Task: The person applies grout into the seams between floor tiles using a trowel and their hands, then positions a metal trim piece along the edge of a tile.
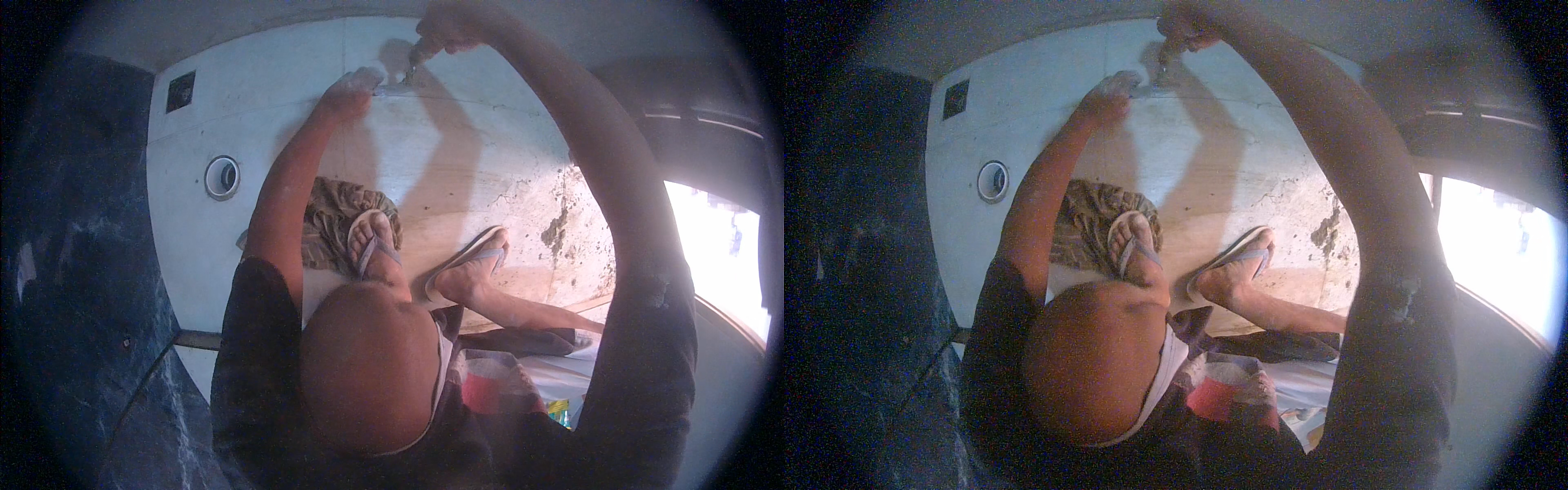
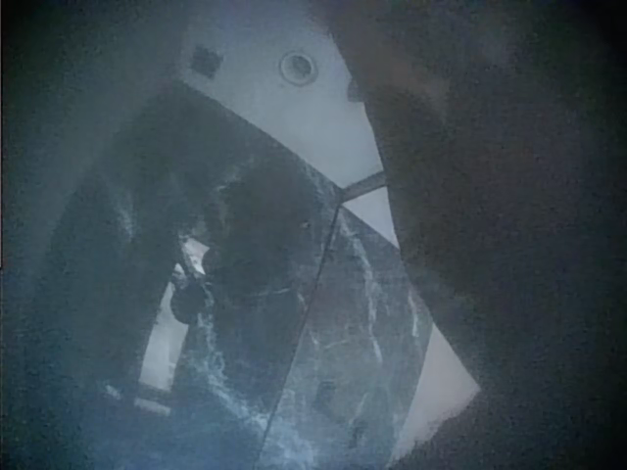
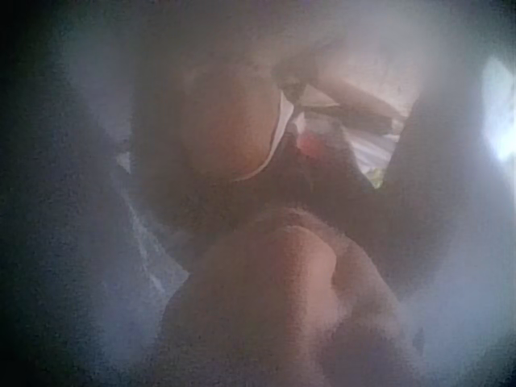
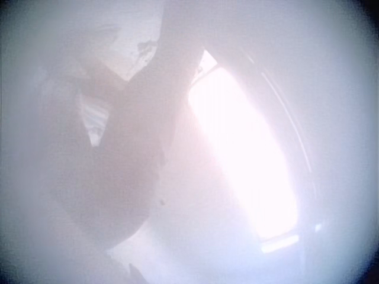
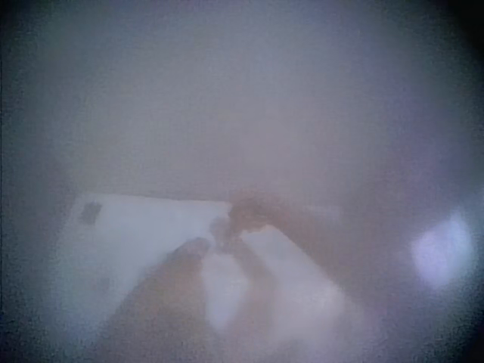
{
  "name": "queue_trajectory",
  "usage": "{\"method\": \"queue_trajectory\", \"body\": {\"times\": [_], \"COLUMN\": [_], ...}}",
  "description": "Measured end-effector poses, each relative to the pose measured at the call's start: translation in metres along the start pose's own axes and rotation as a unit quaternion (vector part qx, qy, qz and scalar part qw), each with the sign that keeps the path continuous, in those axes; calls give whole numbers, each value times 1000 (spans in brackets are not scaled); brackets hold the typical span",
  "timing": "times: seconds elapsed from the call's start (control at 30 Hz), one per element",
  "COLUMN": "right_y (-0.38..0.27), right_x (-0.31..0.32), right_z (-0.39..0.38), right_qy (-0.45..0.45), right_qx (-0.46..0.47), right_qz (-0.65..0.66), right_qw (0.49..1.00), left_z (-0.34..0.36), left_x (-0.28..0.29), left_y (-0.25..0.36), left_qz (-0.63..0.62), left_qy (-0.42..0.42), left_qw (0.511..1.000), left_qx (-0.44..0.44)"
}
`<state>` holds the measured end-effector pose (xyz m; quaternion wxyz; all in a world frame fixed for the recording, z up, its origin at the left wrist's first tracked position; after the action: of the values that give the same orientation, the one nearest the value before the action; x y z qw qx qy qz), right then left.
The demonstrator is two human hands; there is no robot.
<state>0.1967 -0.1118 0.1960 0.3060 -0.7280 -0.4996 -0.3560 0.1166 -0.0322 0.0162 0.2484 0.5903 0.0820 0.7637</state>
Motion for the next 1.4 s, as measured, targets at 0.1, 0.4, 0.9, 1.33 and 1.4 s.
{"method": "queue_trajectory", "body": {"times": [0.1,0.4,0.9,1.33,1.4], "right_y": [-17,-87,-32,-22,-23], "right_x": [-9,-51,-45,9,7], "right_z": [-11,-87,-57,-30,-31], "right_qy": [23,257,211,193,170], "right_qx": [73,-138,-55,132,136], "right_qz": [-57,87,-18,148,170], "right_qw": [995,953,976,961,961], "left_z": [-3,-4,-7,-10,-13], "left_x": [-2,-1,2,-7,-5], "left_y": [-1,5,7,-6,-2], "left_qz": [9,5,26,-7,12], "left_qy": [25,-33,74,111,121], "left_qw": [999,999,995,990,988], "left_qx": [-24,2,-63,-87,-92]}}
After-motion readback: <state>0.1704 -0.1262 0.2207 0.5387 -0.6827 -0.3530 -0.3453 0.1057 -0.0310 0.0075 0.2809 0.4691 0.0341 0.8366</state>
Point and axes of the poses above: each hand's wrist, its own z-axis towards the middle knuckle, its own x-axis out of the back of the hand, y = z × x, the point moved 8 cm from there along z, towards the middle knuckle, and after that the axes turned 14 degrees about x, right-handed, at the moved point
